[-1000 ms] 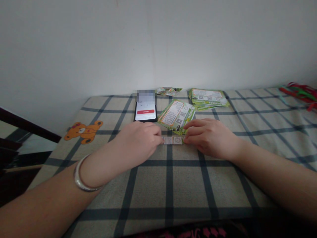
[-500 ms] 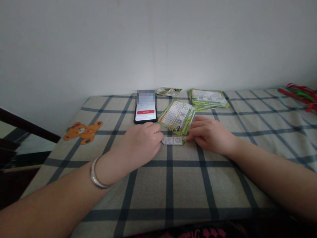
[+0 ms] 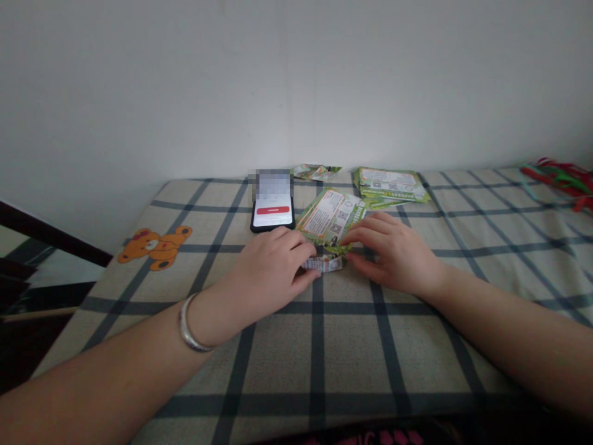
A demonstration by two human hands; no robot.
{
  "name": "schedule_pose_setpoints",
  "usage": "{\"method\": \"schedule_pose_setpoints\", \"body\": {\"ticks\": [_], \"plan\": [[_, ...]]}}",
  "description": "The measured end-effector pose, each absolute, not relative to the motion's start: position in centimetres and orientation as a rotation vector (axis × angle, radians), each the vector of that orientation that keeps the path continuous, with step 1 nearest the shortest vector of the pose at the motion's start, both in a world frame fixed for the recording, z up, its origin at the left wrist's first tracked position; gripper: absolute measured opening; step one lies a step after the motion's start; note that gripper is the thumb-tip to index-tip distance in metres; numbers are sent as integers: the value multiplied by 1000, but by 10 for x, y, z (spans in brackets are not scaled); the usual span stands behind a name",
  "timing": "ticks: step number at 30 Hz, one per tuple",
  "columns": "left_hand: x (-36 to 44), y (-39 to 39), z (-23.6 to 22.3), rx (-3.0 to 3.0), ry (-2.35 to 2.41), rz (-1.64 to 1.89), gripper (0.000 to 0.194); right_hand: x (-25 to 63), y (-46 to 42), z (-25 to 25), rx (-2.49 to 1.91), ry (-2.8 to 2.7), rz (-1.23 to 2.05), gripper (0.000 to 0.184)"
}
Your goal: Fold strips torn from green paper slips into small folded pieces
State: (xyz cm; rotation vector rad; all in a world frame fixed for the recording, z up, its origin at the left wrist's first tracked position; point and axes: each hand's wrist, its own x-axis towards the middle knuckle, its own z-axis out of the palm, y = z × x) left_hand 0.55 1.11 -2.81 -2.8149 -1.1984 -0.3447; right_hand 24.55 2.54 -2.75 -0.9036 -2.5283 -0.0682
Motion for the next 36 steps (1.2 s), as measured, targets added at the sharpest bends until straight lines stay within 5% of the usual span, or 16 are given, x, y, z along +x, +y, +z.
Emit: {"method": "schedule_pose_setpoints", "body": {"ticks": [12, 36], "plan": [[7, 10, -30, -2782, -1131, -670, 24, 240, 22, -27, -738, -2630, -25, 12], [15, 13, -35, -2721, -983, -490, 16, 222, 17, -37, -910, -2589, -16, 12]]}}
